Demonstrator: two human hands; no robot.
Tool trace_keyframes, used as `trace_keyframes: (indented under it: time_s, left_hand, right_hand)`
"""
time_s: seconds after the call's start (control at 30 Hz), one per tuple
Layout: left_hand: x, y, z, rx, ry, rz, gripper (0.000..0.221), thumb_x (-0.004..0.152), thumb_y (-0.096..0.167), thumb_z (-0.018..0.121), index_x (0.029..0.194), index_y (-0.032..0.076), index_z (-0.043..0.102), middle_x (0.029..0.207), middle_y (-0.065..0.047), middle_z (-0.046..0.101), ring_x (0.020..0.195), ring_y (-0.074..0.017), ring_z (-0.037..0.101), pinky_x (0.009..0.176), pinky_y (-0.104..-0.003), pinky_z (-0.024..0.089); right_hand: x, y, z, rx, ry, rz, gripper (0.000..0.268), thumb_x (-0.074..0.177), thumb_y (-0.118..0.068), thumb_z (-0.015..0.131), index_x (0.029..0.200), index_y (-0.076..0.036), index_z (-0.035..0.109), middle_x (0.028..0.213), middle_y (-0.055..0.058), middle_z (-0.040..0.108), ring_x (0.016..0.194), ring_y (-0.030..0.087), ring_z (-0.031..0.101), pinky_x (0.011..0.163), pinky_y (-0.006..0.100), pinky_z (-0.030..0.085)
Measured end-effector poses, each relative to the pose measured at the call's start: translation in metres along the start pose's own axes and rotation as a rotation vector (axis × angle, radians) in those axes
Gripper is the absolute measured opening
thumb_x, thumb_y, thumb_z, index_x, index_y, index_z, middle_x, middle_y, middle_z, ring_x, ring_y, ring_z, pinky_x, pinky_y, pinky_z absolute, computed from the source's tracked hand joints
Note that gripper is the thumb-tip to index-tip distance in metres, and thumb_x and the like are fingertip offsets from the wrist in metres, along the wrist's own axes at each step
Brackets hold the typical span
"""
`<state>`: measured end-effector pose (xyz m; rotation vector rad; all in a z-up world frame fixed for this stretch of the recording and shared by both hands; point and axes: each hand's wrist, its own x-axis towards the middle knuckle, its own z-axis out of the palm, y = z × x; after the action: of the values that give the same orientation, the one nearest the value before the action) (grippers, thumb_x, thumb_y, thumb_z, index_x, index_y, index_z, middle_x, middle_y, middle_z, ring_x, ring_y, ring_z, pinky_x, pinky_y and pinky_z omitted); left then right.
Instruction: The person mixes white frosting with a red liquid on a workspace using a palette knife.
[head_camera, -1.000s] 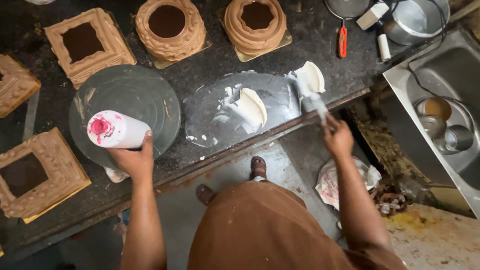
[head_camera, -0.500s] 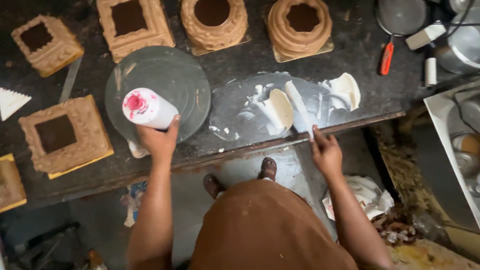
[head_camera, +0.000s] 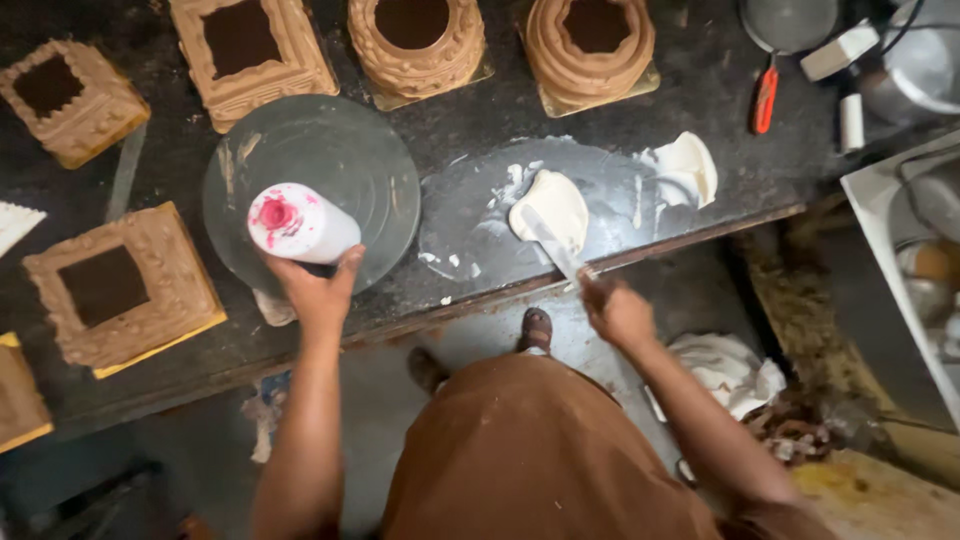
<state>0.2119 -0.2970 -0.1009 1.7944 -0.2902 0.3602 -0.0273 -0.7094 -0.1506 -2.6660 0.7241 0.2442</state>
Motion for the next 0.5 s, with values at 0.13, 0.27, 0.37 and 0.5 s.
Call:
trace_keyframes:
  time_s: [0.13, 0.27, 0.37, 0.5]
  left_hand:
    - [0.019, 0.016, 0.014, 0.02, 0.016, 0.016, 0.106, 0.078, 0.02, 0.096, 0.156, -0.005, 0.029, 0.152, -0.022, 0.048, 0.143, -0.0311, 0.051, 0.124, -0.045, 0.039]
    - [0.042, 0.048, 0.024, 0.031, -0.042, -0.05, 0.089, 0.068, 0.02, 0.092, 0.139, -0.002, 0.042, 0.132, -0.018, 0.06, 0.124, -0.0309, 0.062, 0.111, -0.045, 0.049]
    - [0.058, 0.086, 0.029, 0.269, -0.158, 0.286, 0.084, 0.065, 0.013, 0.091, 0.136, 0.0, 0.049, 0.129, -0.022, 0.058, 0.123, -0.0415, 0.057, 0.108, -0.051, 0.046]
    - [0.084, 0.127, 0.058, 0.386, -0.368, 0.424, 0.084, 0.064, 0.019, 0.094, 0.135, 0.003, 0.053, 0.129, -0.018, 0.06, 0.122, -0.042, 0.056, 0.107, -0.053, 0.045]
  right_hand:
    - [0.022, 0.002, -0.025, -0.067, 0.02, 0.115, 0.043, 0.095, -0.026, 0.061, 0.138, -0.026, 0.067, 0.116, 0.022, 0.068, 0.09, 0.042, 0.071, 0.076, 0.053, 0.056]
    - [0.022, -0.01, -0.007, 0.162, -0.053, 0.033, 0.03, 0.094, -0.038, 0.07, 0.118, -0.02, 0.076, 0.099, 0.022, 0.074, 0.089, 0.039, 0.074, 0.082, 0.049, 0.057]
    - [0.013, -0.001, -0.016, -0.011, 0.067, -0.037, 0.039, 0.086, -0.029, 0.07, 0.124, -0.021, 0.075, 0.096, 0.024, 0.071, 0.079, 0.04, 0.069, 0.068, 0.05, 0.054]
    - [0.037, 0.017, -0.013, 0.524, -0.205, -0.092, 0.034, 0.096, -0.034, 0.072, 0.118, -0.009, 0.076, 0.08, 0.027, 0.063, 0.073, 0.043, 0.06, 0.067, 0.046, 0.05]
